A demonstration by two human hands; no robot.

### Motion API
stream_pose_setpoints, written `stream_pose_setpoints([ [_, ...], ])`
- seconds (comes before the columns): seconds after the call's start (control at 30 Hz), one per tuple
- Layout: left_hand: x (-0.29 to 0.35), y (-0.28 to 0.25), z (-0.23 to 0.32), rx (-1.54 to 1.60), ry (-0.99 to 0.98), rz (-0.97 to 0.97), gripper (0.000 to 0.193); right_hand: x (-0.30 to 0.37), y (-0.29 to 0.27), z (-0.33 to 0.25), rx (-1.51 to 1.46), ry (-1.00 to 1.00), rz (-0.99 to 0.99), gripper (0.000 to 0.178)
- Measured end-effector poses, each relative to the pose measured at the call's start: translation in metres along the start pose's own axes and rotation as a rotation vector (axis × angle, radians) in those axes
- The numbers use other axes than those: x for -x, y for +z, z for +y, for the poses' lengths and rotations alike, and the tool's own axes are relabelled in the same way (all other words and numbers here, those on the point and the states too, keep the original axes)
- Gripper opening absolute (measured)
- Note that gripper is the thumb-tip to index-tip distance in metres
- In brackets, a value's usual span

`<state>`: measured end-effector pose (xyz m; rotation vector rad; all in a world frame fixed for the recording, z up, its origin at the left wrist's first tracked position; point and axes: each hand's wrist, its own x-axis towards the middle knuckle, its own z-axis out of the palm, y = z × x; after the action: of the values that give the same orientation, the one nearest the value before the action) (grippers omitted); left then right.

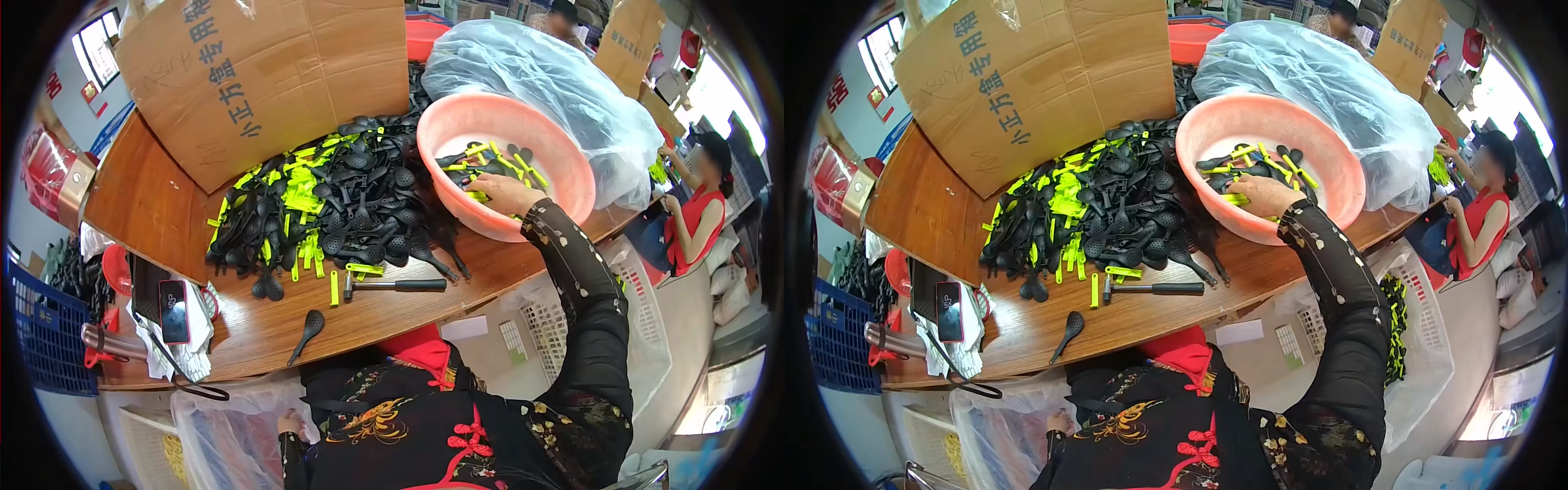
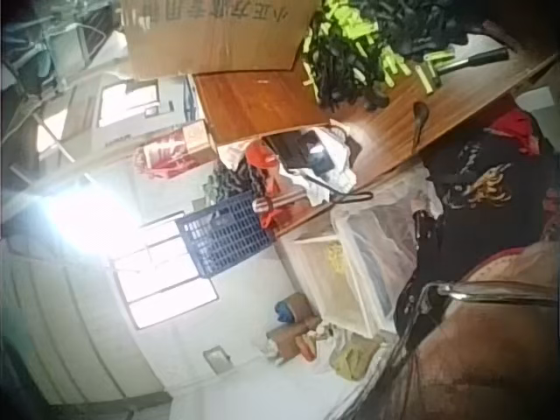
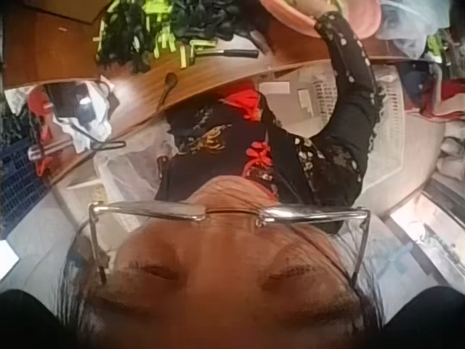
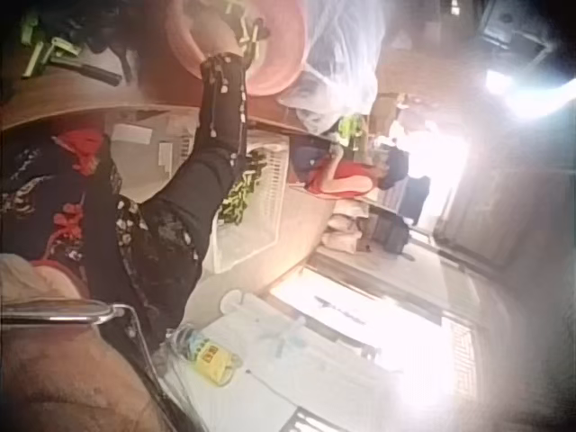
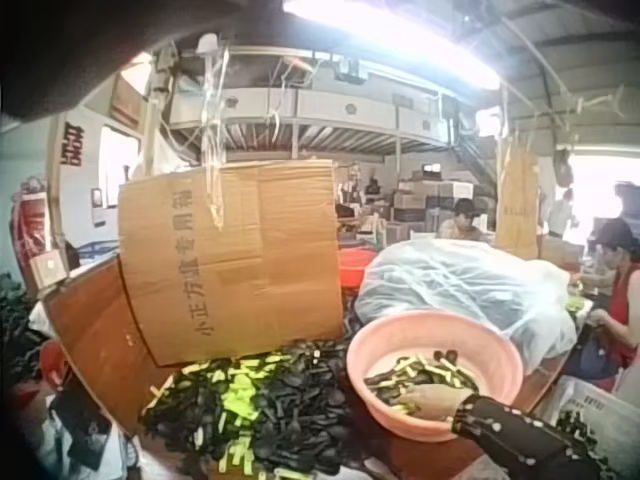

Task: Assembling neon yellow plastic components onto black mesh plastic parts at a workbench.

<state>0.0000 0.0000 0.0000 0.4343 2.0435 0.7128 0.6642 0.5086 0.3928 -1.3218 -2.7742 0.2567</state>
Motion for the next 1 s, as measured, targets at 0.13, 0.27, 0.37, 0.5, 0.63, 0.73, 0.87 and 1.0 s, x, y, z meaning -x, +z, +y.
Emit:
stream_pose_setpoints([
  [0.13,0.040,-0.025,0.049,-0.065,0.125,0.028,0.025,-0.013,-0.020,-0.016,0.043,0.105,-0.035,0.025],
  [0.27,0.114,-0.062,0.167,-0.102,0.059,-0.293,0.026,0.008,-0.031,0.028,-0.105,0.297,0.441,0.026],
  [0.37,0.174,-0.075,0.250,-0.130,0.134,-0.497,0.028,0.012,-0.039,0.048,-0.381,0.398,0.633,0.027],
  [0.5,0.252,-0.065,0.361,-0.027,0.379,-0.705,0.028,0.017,-0.039,0.051,-0.403,0.396,0.637,0.022],
  [0.63,0.264,0.002,0.435,-0.122,0.670,-0.780,0.028,0.011,-0.018,0.047,-0.360,0.179,0.425,0.031],
  [0.73,0.263,0.085,0.474,-0.004,0.703,-0.906,0.029,0.011,-0.010,0.046,-0.253,0.111,0.148,0.049],
  [0.87,0.280,0.176,0.527,-0.054,0.676,-1.181,0.036,0.047,-0.049,0.026,-0.353,0.120,0.135,0.061],
  [1.0,0.276,0.226,0.546,0.058,0.547,-1.234,0.044,0.105,-0.065,0.069,-0.052,0.205,0.765,0.041],
])
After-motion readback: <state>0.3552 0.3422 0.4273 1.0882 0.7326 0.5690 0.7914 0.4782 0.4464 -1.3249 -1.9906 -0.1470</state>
